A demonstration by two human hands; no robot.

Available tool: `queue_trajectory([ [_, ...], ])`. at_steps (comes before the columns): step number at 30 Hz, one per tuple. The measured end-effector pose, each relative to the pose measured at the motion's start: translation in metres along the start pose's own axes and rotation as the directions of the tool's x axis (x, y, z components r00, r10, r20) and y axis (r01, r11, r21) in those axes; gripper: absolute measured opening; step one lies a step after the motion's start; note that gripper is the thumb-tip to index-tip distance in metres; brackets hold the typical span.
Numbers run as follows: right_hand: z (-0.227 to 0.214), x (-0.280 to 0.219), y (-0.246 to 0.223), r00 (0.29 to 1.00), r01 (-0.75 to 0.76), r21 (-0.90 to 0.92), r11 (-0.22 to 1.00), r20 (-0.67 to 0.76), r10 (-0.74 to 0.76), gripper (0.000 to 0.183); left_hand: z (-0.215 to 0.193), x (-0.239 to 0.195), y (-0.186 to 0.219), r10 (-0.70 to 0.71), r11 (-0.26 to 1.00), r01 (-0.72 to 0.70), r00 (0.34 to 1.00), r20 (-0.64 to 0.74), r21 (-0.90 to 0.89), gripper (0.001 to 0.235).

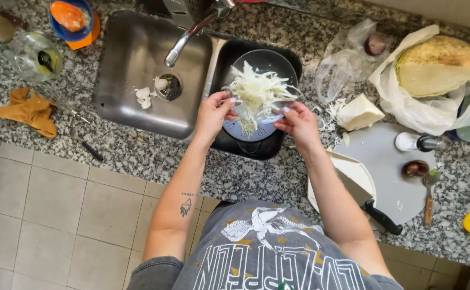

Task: The person chops a head of cabbage into thin strips using a knife on a cutting board. They then transfer the chopped cabbage into a colander in the sink and rinse it under running water. Finally, they peel off the outer leaves of the cabbage and continue chopping the remaining head.

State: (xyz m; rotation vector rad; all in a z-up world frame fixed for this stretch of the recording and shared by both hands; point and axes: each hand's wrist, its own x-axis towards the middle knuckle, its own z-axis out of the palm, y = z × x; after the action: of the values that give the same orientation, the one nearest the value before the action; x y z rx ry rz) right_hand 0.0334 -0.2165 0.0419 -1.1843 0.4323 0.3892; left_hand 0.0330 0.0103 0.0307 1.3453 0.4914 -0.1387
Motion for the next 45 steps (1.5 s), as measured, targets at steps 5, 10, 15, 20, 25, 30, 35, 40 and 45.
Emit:
queue_trajectory([
  [5, -0.019, 0.041, 0.017, 0.990, 0.023, 0.084, 0.996, -0.143, -0.011, 0.010, -0.002, -0.011, 0.032, 0.315, 0.862, -0.278, 0.949, -0.017, 0.424, 0.042],
  [10, -0.001, 0.067, -0.018, 0.923, -0.086, 0.028, 0.996, -0.375, 0.090, 0.017, -0.036, 0.005, 0.083, 0.790, 0.280, -0.197, 0.603, -0.109, 0.940, 0.040],
  [15, -0.017, 0.126, -0.003, 0.880, -0.019, 0.166, 0.986, -0.466, 0.095, 0.015, -0.045, 0.021, 0.097, 0.640, 0.075, -0.153, 0.765, 0.071, 0.985, 0.031],
  [20, -0.025, 0.156, 0.005, 0.844, -0.008, 0.101, 0.995, -0.533, 0.061, 0.010, 0.018, 0.016, 0.101, 0.461, 0.269, -0.302, 0.874, 0.153, 0.914, 0.029],
  [25, 0.024, 0.079, -0.045, 0.817, -0.173, -0.235, 0.956, -0.577, 0.006, 0.014, 0.040, 0.110, 0.102, 0.635, 0.123, -0.486, 0.709, 0.307, 0.865, 0.030],
  [30, 0.019, 0.062, -0.004, 0.910, -0.002, -0.550, 0.835, -0.348, -0.227, 0.019, 0.032, 0.268, 0.044, 0.567, -0.622, -0.052, 0.659, 0.495, 0.781, 0.042],
  [35, 0.032, 0.076, 0.036, 0.958, 0.203, -0.884, 0.421, 0.091, -0.271, 0.016, 0.027, 0.286, 0.044, 0.559, -0.727, -0.061, 0.525, 0.641, 0.684, 0.041],
  [40, 0.065, 0.108, 0.072, 0.927, 0.374, -0.914, -0.156, 0.366, 0.078, 0.093, 0.025, 0.196, 0.082, 0.544, -0.526, -0.271, 0.621, 0.564, 0.806, 0.076],
  [45, 0.048, 0.145, 0.138, 0.922, 0.372, -0.885, -0.279, 0.388, -0.001, 0.057, -0.007, 0.045, 0.038, 0.545, 0.515, -0.528, 0.810, 0.217, 0.676, 0.039],
])
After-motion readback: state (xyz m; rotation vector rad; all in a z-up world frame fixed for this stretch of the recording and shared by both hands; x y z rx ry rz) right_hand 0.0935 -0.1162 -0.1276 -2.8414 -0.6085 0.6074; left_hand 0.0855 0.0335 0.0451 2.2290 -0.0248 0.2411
